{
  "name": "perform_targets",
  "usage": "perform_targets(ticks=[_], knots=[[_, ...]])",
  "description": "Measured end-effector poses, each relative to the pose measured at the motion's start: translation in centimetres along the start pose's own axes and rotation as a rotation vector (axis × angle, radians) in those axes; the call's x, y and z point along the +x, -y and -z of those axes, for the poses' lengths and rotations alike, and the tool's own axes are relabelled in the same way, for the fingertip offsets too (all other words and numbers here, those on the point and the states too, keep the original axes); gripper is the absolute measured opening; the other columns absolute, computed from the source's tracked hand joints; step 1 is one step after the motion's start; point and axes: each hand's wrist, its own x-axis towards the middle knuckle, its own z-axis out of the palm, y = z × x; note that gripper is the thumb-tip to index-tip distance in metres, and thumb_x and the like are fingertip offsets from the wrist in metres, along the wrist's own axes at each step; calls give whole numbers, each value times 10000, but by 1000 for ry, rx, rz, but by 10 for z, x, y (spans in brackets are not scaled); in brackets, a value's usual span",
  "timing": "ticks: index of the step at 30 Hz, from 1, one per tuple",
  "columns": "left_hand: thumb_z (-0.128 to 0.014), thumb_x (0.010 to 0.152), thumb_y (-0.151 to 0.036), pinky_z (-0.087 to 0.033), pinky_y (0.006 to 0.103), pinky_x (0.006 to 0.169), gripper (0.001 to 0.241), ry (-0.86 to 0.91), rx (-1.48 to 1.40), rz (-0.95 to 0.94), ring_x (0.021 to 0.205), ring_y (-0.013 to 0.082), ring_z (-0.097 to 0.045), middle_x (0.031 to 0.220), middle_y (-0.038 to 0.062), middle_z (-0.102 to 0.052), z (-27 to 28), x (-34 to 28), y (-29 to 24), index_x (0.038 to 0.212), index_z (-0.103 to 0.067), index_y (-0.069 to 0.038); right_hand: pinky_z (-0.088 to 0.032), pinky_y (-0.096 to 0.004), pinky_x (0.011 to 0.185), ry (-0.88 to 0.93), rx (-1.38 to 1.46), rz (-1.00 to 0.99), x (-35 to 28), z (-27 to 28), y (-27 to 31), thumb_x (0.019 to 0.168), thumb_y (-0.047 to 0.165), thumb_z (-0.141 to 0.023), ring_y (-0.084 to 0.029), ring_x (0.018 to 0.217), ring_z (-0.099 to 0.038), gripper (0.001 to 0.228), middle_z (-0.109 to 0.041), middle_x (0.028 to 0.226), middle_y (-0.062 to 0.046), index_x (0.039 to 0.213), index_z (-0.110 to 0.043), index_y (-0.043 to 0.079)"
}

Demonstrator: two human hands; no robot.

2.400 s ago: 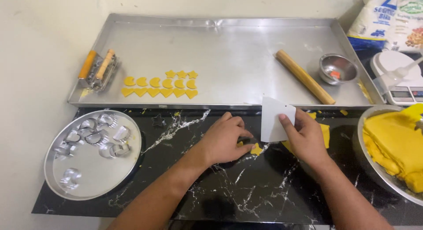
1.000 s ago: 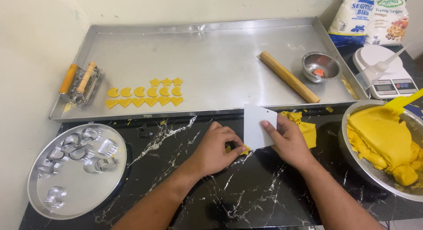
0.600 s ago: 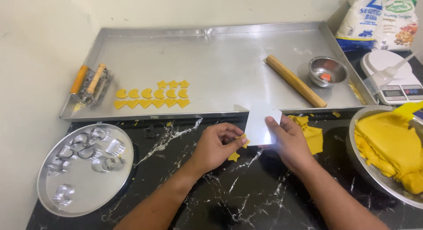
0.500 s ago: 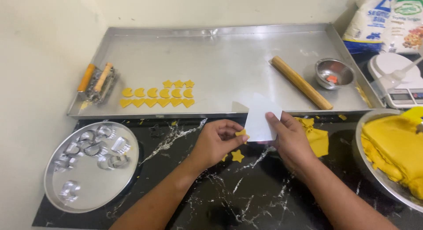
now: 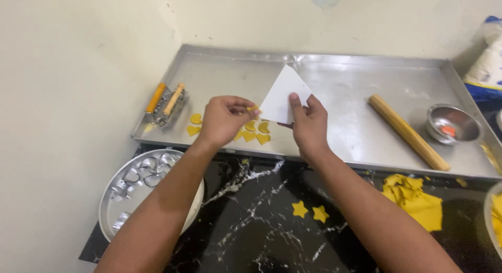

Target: Cutting shapes from yellow dough and arranging them on a metal tray.

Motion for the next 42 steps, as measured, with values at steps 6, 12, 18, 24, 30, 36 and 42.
perform_targets(ticks=[6,12,18,24,30,36,42], knots=[[-850,818,-218,-589,276,725,239,-167,65,50,794,114,-747,865,78,-799,30,48,63,970,-803,-40,-492,-333,606,-89,-500,168,44,-33,-36,1050,339,-644,-128,635,-565,352,-677,746,-110,1078,-692,-9],[-824,814,-180,-610,301,743,202,-103,180,132,770,151,-760,858,106,-799,28,66,96,951,-803,-33,-453,-328,602,-132,-472,60,53,-45,-54,1025,307,-659,-122,654,-487,317,-613,725,-49,987,-652,-7],[-775,863,-182,-638,321,707,168,-7,210,358,754,154,-778,866,90,-797,26,63,75,963,-793,-49,-490,-335,635,-72,-621,53,49,-45,-43,1022,326,-633,-136,642,-551,306,-670,746,-83,1024,-648,21],[-776,870,-174,-655,306,725,166,15,185,361,783,150,-790,886,97,-798,28,64,75,970,-786,-41,-511,-344,639,-52,-663,64,48,-46,-44,1015,349,-637,-153,645,-578,331,-686,759,-101,1013,-637,19],[-775,875,-204,-616,315,809,179,30,286,410,836,152,-771,938,83,-807,24,57,58,989,-815,-72,-527,-347,626,-49,-701,17,51,-45,-49,1018,352,-648,-164,644,-600,355,-687,765,-122,956,-607,5],[-799,856,-285,-568,348,909,233,-1,483,346,946,189,-738,1061,73,-778,28,60,66,1058,-804,-171,-524,-340,617,-37,-651,134,53,-41,-60,999,338,-662,-151,617,-611,339,-679,729,-100,935,-590,13],[-793,864,-318,-572,341,945,220,126,589,345,951,206,-747,1041,70,-793,32,57,55,1073,-828,-258,-503,-351,605,-41,-724,82,53,-44,-55,1014,344,-663,-177,609,-568,363,-650,704,-121,909,-580,7]])
